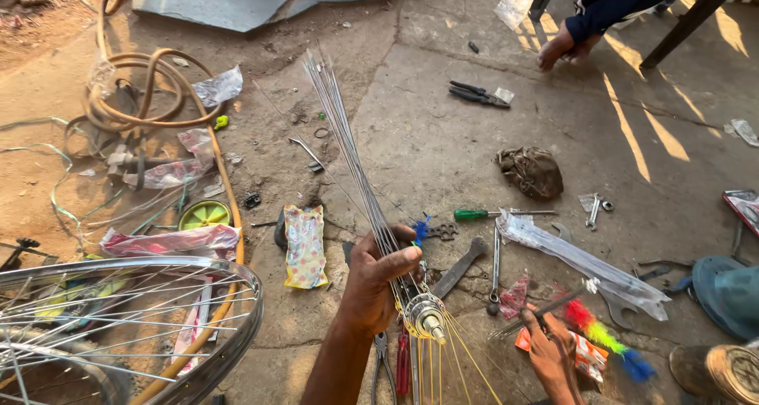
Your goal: The person inserts bicycle spokes into the hub of a wheel while seated on the ground. They handle multiple spokes, aligning them with the hub holes and pushing them through. The person also opens a package of spoke nipples and prepares them for use.
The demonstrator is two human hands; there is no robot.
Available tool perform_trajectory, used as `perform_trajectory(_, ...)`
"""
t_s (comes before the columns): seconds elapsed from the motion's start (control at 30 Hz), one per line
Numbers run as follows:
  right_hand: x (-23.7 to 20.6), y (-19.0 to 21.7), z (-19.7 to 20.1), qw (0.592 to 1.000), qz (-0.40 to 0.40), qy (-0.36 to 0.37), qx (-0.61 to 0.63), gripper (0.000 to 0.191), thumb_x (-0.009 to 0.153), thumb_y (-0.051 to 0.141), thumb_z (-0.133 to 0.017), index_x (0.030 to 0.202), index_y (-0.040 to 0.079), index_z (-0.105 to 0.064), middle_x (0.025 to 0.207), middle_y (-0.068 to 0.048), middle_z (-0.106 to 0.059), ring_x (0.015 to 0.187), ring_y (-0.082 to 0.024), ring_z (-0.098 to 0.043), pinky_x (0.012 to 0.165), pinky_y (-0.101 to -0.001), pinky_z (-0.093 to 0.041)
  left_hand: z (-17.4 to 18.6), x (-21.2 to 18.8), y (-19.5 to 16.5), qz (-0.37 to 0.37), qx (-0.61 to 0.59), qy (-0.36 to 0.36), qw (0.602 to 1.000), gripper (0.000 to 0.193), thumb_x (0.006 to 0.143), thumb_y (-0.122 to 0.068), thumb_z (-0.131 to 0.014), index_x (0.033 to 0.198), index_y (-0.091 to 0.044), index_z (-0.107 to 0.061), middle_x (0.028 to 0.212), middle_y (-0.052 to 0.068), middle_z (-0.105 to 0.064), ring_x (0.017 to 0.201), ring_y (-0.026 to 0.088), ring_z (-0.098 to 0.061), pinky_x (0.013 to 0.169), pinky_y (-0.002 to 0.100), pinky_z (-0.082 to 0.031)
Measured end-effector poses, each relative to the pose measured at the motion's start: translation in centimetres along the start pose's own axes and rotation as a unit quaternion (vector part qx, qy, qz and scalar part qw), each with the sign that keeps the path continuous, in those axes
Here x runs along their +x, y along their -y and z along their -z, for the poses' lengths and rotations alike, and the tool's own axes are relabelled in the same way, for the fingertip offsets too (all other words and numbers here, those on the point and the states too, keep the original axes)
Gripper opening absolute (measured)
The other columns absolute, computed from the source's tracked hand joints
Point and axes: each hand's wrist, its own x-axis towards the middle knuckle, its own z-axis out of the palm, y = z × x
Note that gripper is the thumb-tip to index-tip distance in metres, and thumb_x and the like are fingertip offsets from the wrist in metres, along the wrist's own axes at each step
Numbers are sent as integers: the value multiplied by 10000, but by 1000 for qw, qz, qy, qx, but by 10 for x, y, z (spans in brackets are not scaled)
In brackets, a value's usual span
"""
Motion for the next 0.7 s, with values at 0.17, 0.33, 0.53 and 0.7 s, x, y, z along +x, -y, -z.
perform_trajectory(0.17,11,18,45,995,-7,-64,72,148,990,162,-691,1054,54,-770,899,-78,-768,726,-164,-678,607,-341,-519,-3,6,2,15,17,-12,1000,427,767,-113,-838,1115,26,-633,805,82,-647,688,179,-658,629,331,-573)
perform_trajectory(0.33,-18,106,94,928,127,-91,339,173,1088,133,-577,1102,-29,-636,1088,-159,-711,834,-185,-656,737,-318,-578,-3,3,4,-9,21,-54,998,421,787,-109,-843,1128,23,-633,830,70,-641,716,158,-652,645,320,-573)
perform_trajectory(0.53,-57,168,115,842,231,-89,480,199,1130,96,-603,1209,-86,-612,1035,-254,-717,870,-279,-740,893,-415,-644,-5,-1,7,-27,-11,-45,999,442,759,-112,-859,1115,20,-632,840,69,-663,713,166,-675,663,324,-591)
perform_trajectory(0.7,-70,144,96,858,263,-169,407,201,1033,150,-585,1088,-32,-521,1107,-269,-719,962,-347,-759,841,-417,-636,-6,-3,11,-47,62,-49,996,426,770,-122,-880,1113,16,-667,850,36,-645,735,126,-633,674,283,-532)
